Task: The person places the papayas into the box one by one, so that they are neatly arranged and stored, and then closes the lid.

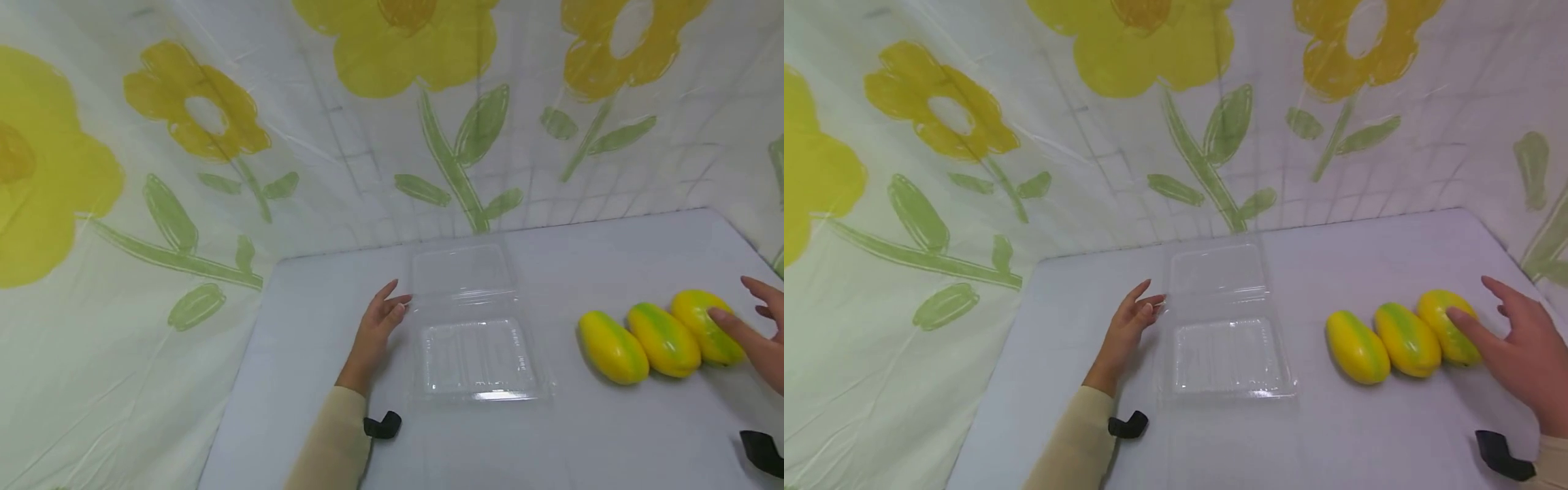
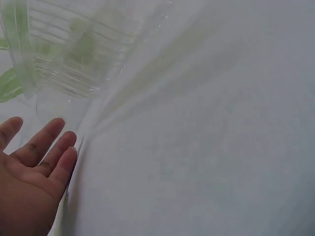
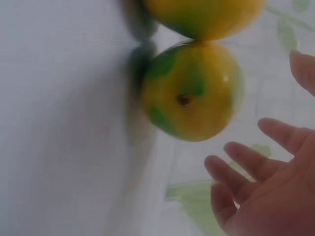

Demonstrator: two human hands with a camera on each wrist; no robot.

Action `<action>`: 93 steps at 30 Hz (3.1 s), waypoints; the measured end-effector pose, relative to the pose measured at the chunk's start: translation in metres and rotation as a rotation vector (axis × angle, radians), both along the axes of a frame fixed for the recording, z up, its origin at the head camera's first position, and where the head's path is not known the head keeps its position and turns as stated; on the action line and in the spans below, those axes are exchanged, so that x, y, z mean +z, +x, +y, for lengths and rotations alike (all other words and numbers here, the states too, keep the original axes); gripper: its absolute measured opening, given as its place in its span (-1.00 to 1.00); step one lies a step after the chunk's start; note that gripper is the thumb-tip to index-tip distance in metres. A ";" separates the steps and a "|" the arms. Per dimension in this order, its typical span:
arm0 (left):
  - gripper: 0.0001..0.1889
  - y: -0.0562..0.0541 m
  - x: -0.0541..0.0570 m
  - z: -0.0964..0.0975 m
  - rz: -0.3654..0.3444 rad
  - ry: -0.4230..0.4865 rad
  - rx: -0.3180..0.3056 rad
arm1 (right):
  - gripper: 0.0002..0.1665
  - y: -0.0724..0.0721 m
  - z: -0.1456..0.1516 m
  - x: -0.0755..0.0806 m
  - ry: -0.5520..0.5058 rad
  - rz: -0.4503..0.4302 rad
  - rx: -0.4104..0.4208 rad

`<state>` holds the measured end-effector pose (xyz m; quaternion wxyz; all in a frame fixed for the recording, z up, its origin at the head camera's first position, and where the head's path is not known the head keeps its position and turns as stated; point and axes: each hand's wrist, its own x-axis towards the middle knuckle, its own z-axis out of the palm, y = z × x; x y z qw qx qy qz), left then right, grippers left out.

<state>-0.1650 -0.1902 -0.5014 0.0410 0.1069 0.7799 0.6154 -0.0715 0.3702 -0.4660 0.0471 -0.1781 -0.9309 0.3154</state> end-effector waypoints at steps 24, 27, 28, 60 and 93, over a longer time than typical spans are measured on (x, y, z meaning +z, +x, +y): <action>-0.52 0.010 -0.014 0.005 0.062 0.057 -0.067 | -0.18 0.000 0.040 -0.076 -0.135 0.028 -0.004; -0.53 0.011 -0.014 0.006 0.059 0.063 -0.072 | -0.16 0.000 0.040 -0.078 -0.136 0.027 0.014; -0.53 0.011 -0.014 0.006 0.058 0.065 -0.074 | -0.16 0.000 0.041 -0.078 -0.137 0.028 0.018; -0.58 0.010 -0.015 0.006 0.067 0.154 -0.129 | -0.12 -0.005 0.040 -0.073 -0.142 0.115 -0.107; -0.57 0.008 -0.016 0.005 0.082 0.162 -0.127 | -0.12 0.001 -0.083 0.054 -0.050 0.310 0.386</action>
